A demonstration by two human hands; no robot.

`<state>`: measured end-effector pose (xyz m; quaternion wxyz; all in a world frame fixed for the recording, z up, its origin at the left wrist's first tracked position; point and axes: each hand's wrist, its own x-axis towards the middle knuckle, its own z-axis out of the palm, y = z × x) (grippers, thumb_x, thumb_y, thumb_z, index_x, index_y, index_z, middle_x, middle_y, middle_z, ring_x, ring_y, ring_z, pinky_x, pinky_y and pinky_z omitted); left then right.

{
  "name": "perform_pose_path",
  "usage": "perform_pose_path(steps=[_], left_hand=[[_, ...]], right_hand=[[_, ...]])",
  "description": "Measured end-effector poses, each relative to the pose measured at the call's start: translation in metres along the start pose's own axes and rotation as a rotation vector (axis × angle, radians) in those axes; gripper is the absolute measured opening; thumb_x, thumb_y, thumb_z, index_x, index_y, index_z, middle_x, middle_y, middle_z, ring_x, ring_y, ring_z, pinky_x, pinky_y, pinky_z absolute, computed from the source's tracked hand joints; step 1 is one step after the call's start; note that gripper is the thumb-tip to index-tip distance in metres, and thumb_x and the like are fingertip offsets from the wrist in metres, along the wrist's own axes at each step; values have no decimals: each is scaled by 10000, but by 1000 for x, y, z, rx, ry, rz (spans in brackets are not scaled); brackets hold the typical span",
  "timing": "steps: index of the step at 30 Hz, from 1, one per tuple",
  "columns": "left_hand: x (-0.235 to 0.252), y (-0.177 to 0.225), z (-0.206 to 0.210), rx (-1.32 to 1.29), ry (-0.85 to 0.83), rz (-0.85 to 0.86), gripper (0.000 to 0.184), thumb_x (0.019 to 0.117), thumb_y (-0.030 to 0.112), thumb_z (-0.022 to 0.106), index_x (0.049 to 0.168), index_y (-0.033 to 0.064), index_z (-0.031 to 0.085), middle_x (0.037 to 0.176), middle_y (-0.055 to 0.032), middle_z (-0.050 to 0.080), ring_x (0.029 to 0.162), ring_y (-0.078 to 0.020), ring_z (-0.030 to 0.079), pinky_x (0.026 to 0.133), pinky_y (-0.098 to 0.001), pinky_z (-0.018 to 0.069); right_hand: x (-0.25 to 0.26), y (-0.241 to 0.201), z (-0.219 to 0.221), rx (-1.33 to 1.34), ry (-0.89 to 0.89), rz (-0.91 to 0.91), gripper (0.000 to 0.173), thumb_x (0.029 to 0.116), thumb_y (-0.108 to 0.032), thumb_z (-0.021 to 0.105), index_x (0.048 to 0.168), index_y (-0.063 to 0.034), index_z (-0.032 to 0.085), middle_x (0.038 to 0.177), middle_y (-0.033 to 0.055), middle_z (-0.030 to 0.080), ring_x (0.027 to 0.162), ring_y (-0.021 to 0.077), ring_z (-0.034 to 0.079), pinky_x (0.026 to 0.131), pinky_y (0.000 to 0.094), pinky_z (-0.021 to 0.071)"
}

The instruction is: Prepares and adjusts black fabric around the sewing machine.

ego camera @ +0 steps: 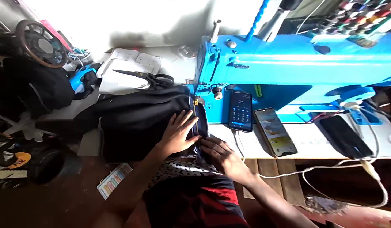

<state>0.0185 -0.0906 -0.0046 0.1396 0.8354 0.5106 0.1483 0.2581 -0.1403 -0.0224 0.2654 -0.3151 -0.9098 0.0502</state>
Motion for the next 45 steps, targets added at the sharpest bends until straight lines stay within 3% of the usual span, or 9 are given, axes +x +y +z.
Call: perform_pose_path(steps=[4, 12, 18, 25, 36, 42, 45], left_hand=[[7, -4, -2, 8, 5, 6, 689, 986, 598, 520, 1539, 188, 483, 1657, -93, 349, 1559, -304, 249, 1234, -597, 179], [22, -18, -3, 24, 41, 9, 763, 946, 639, 560, 1459, 75, 525, 1626, -87, 405, 1541, -286, 303, 1229, -558, 240], [35, -29, -3, 50, 70, 34, 767, 937, 651, 562, 1448, 79, 537, 1620, -84, 416, 1536, -274, 316, 1226, -548, 253], [50, -39, -10, 30, 44, 27, 769, 940, 661, 557, 1456, 91, 526, 1622, -76, 414, 1540, -269, 307, 1236, -539, 236], [73, -55, -17, 1, 2, 30, 742, 952, 636, 569, 1450, 88, 523, 1589, -111, 451, 1533, -302, 313, 1201, -583, 270], [82, -63, -15, 46, 31, 72, 742, 954, 636, 569, 1426, 64, 546, 1549, -142, 492, 1489, -321, 393, 1169, -589, 327], [79, -62, -15, 67, 166, 203, 570, 955, 518, 641, 1286, 56, 677, 1418, -163, 609, 1382, -352, 516, 1146, -562, 374]], right_hand=[[4, 1, 1, -26, 10, 20, 326, 1002, -82, 478, 1211, -95, 728, 1315, 72, 700, 1274, 277, 624, 1079, 434, 483], [20, 10, -3, 0, -53, 77, 292, 1004, -125, 506, 1180, -132, 739, 1358, 38, 683, 1303, 313, 605, 1094, 560, 445], [31, 16, -4, -41, -63, 111, 283, 1030, -206, 513, 1196, -158, 737, 1370, 13, 678, 1314, 317, 596, 1091, 576, 431], [42, 24, 2, -62, -38, 126, 310, 1005, -143, 499, 1202, -151, 738, 1357, 11, 687, 1299, 342, 606, 1052, 615, 449], [55, 39, 8, -38, -50, 155, 347, 1015, -111, 470, 1220, -150, 746, 1368, 12, 681, 1345, 360, 562, 1116, 620, 381], [62, 47, 10, -8, -54, 165, 331, 996, -95, 496, 1204, -135, 750, 1364, 16, 682, 1357, 356, 548, 1131, 621, 360], [65, 50, 9, 15, -40, 147, 324, 990, -80, 505, 1186, -127, 760, 1347, 24, 692, 1341, 357, 561, 1126, 598, 378]])
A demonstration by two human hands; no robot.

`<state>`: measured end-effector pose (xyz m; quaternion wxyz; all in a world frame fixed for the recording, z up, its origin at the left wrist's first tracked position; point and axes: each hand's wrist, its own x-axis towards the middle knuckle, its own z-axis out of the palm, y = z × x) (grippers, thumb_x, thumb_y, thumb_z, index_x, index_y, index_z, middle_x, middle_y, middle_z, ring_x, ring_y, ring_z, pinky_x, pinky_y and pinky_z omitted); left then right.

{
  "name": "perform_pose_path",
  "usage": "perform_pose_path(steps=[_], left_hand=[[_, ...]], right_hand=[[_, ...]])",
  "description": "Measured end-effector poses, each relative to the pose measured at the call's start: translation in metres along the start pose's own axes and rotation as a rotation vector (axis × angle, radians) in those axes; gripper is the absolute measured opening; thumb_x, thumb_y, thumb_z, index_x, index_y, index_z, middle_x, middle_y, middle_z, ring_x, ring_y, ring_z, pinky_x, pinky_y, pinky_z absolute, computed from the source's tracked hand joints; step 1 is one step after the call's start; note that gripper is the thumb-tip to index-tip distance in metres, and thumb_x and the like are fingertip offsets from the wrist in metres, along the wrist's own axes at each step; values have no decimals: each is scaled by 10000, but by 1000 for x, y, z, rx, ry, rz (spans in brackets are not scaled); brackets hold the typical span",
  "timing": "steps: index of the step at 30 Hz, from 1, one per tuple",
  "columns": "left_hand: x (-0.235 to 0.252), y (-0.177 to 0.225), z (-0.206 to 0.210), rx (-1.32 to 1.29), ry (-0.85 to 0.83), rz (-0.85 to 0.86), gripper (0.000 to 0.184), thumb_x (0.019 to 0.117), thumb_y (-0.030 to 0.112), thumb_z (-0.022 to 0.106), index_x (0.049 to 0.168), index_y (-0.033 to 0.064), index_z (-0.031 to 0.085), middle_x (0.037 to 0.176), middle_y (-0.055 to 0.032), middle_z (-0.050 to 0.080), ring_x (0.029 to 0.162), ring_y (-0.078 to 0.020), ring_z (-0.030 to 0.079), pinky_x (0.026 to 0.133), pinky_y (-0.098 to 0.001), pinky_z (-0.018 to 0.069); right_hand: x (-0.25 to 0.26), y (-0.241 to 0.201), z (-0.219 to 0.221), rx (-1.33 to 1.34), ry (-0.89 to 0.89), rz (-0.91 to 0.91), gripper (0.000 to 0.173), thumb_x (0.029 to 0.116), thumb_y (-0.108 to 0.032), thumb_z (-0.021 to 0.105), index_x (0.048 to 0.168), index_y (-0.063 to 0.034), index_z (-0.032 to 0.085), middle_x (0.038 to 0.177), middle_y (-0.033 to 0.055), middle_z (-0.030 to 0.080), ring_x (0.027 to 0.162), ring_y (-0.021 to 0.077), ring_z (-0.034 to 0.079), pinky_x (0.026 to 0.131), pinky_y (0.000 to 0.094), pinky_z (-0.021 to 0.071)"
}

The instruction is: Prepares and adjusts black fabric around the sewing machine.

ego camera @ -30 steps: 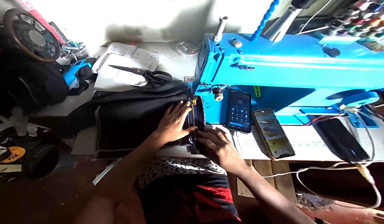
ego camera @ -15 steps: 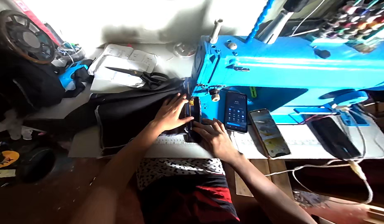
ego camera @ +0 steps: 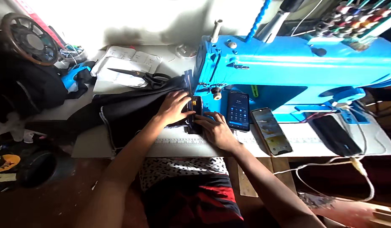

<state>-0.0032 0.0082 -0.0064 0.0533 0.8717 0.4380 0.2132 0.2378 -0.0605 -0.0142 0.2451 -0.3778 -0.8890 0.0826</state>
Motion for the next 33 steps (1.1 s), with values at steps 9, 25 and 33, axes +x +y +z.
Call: perform_pose_path(steps=[9, 25, 33], left_hand=[[-27, 34, -13, -242, -87, -173, 470, 938, 314, 703, 1353, 97, 675, 1465, -126, 585, 1389, -310, 511, 1139, -592, 347], [-32, 31, -13, -121, -152, -156, 677, 947, 467, 649, 1499, 101, 506, 1599, -82, 449, 1519, -280, 351, 1217, -592, 238], [-14, 12, -7, -86, -200, -180, 705, 971, 526, 597, 1536, 128, 456, 1622, -67, 413, 1546, -264, 290, 1233, -573, 210]], right_hand=[[4, 3, -2, 41, 5, -21, 310, 986, -95, 513, 1163, -123, 765, 1338, 38, 694, 1316, 360, 570, 1043, 565, 443], [-11, -10, 2, -16, 25, 67, 366, 990, -56, 501, 1203, -180, 771, 1343, 34, 690, 1319, 363, 567, 1078, 584, 419], [5, -2, 3, -67, 20, 73, 381, 984, -62, 499, 1257, -171, 742, 1357, 46, 678, 1306, 358, 568, 1081, 582, 406]])
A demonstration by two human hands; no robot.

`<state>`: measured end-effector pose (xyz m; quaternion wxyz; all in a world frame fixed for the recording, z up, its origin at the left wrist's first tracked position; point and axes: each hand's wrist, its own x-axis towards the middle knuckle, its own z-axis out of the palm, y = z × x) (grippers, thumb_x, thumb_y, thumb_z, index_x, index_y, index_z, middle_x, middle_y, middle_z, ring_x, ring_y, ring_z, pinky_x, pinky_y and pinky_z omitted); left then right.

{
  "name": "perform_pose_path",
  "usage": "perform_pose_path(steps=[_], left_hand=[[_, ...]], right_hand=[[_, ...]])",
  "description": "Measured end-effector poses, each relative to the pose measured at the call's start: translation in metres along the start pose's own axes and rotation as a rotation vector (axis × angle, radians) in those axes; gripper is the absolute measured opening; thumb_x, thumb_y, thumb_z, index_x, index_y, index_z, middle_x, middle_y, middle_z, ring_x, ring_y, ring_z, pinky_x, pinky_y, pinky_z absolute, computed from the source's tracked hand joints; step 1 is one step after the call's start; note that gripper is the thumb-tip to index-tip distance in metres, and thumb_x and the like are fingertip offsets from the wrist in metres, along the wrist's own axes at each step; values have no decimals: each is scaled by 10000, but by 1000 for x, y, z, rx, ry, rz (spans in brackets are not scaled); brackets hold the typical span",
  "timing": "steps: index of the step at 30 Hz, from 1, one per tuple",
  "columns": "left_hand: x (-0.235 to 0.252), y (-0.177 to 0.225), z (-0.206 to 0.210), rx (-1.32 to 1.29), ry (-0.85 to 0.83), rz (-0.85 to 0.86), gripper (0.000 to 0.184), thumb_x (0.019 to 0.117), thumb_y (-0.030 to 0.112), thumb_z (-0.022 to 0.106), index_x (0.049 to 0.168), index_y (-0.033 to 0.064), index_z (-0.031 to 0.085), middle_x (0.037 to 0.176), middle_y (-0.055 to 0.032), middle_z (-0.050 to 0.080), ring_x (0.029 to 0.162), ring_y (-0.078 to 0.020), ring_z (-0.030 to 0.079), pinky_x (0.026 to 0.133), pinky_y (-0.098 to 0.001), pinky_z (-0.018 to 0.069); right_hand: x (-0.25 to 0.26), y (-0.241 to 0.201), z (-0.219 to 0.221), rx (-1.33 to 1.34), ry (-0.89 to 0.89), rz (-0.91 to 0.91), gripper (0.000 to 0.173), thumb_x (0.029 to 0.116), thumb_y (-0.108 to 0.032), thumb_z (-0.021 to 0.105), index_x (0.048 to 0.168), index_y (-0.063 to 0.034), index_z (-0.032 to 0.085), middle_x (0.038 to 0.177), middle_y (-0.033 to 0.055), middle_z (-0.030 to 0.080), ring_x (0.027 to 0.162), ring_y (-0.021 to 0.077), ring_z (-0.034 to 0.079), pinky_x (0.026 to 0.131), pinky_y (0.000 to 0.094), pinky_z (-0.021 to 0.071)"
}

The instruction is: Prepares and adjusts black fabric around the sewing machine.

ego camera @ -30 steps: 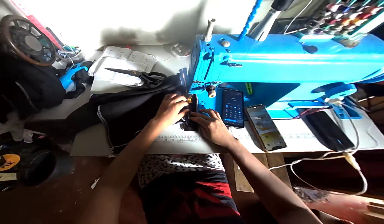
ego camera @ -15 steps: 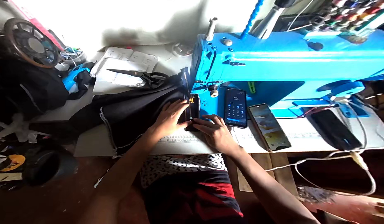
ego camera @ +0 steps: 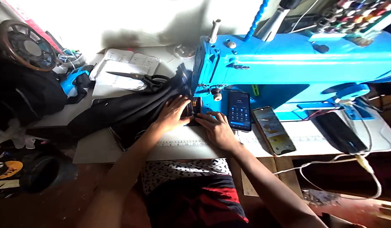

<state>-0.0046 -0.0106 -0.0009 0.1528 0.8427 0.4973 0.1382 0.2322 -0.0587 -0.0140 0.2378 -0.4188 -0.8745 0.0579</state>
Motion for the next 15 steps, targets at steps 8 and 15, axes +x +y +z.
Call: perform_pose_path(steps=[8, 15], left_hand=[[14, -8, -3, 35, -4, -3, 703, 973, 538, 587, 1527, 125, 459, 1609, -86, 429, 1540, -284, 298, 1226, -581, 214], [20, -10, -7, 62, -46, -21, 700, 992, 543, 557, 1558, 146, 444, 1650, -80, 366, 1563, -337, 223, 1209, -628, 214]], right_hand=[[12, 1, 3, -6, -10, 48, 384, 974, -52, 512, 1271, -154, 732, 1368, 92, 661, 1308, 384, 558, 1084, 600, 398], [15, -4, 7, -20, -9, 113, 401, 980, -64, 504, 1307, -166, 713, 1384, 120, 641, 1322, 415, 533, 1091, 633, 374]])
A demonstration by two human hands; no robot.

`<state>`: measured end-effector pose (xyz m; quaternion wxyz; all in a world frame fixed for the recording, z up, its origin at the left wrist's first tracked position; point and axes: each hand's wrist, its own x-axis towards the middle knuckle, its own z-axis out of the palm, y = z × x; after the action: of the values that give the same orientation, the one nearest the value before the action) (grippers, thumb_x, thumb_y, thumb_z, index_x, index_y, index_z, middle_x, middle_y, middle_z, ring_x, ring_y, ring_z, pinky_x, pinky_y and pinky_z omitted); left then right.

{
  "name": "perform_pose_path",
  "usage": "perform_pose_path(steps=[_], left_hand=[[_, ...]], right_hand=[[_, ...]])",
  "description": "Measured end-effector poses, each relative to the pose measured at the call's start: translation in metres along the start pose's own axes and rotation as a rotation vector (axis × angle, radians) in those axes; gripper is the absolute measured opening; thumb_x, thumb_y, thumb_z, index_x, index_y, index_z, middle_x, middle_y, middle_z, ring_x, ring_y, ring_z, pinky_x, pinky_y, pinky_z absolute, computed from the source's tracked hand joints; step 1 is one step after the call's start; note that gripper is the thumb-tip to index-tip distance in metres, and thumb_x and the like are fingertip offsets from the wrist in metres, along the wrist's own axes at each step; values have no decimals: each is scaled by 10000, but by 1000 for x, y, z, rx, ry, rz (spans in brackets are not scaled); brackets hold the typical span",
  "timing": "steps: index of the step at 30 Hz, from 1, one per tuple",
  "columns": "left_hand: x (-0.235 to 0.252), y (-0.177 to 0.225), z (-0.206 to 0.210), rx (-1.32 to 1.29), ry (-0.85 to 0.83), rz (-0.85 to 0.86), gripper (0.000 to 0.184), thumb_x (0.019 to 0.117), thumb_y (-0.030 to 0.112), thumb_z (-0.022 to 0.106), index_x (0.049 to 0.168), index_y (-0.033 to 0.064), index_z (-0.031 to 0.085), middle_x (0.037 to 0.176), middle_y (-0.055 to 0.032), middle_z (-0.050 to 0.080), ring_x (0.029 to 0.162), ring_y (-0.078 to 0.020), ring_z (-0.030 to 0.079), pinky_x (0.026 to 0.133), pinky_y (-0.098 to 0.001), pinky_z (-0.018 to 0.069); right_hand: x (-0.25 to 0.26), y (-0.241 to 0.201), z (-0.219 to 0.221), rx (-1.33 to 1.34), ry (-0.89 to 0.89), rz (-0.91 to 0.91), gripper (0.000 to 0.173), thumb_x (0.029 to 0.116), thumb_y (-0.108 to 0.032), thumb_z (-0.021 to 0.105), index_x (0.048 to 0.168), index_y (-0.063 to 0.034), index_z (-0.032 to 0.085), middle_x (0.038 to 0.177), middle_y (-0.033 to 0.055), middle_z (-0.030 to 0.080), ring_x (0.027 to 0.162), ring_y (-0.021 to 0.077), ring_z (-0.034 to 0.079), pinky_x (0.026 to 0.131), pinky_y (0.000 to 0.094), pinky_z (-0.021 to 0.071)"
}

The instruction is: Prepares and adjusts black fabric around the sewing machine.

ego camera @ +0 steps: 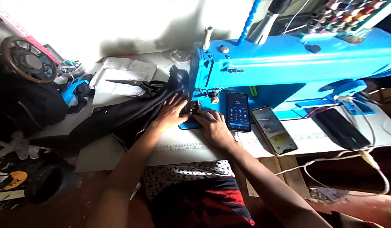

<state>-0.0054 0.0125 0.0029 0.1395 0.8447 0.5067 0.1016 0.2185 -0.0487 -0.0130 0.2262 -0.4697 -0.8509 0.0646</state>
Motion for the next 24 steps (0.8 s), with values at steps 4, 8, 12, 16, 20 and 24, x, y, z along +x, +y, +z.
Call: perform_pose_path(steps=[4, 8, 12, 16, 20, 24], left_hand=[[1, 3, -5, 12, -19, -18, 655, 999, 533, 556, 1519, 140, 499, 1653, -101, 351, 1557, -351, 228, 1202, -622, 222], [6, 0, -5, 21, -28, -22, 668, 990, 550, 560, 1525, 156, 492, 1665, -73, 334, 1563, -331, 217, 1205, -622, 216], [10, -3, -5, 32, -39, -25, 667, 995, 556, 549, 1514, 141, 502, 1673, -66, 319, 1569, -319, 203, 1221, -604, 198], [12, -2, -5, 33, -28, -39, 666, 1000, 552, 546, 1522, 142, 492, 1672, -74, 318, 1566, -326, 211, 1224, -592, 198], [15, -6, -3, 49, 2, -22, 659, 996, 562, 544, 1498, 136, 517, 1669, -71, 327, 1567, -324, 208, 1222, -593, 202], [19, -11, -1, 44, 20, -20, 693, 984, 590, 528, 1563, 219, 440, 1677, -51, 314, 1569, -310, 212, 1241, -563, 196]], right_hand=[[3, -5, -3, -3, -33, 37, 412, 988, -57, 507, 1336, -173, 694, 1409, 116, 625, 1346, 407, 516, 1103, 635, 361], [6, -7, -6, 8, -85, 75, 447, 977, -27, 519, 1366, -181, 674, 1451, 116, 594, 1376, 418, 480, 1122, 649, 326], [8, -7, -6, -6, -96, 90, 462, 974, -27, 521, 1386, -185, 659, 1472, 105, 582, 1389, 417, 470, 1129, 652, 310], [8, -6, -2, -28, -84, 88, 476, 987, -32, 491, 1412, -190, 638, 1500, 85, 565, 1409, 407, 459, 1142, 653, 294], [1, -6, -13, -5, -110, 90, 406, 1036, -130, 507, 1418, -191, 632, 1524, 69, 546, 1456, 401, 416, 1155, 693, 264], [-35, 17, -68, 24, 215, 271, 311, 1012, -176, 588, 1292, -123, 715, 1375, 102, 660, 1316, 348, 577, 1105, 613, 412]])
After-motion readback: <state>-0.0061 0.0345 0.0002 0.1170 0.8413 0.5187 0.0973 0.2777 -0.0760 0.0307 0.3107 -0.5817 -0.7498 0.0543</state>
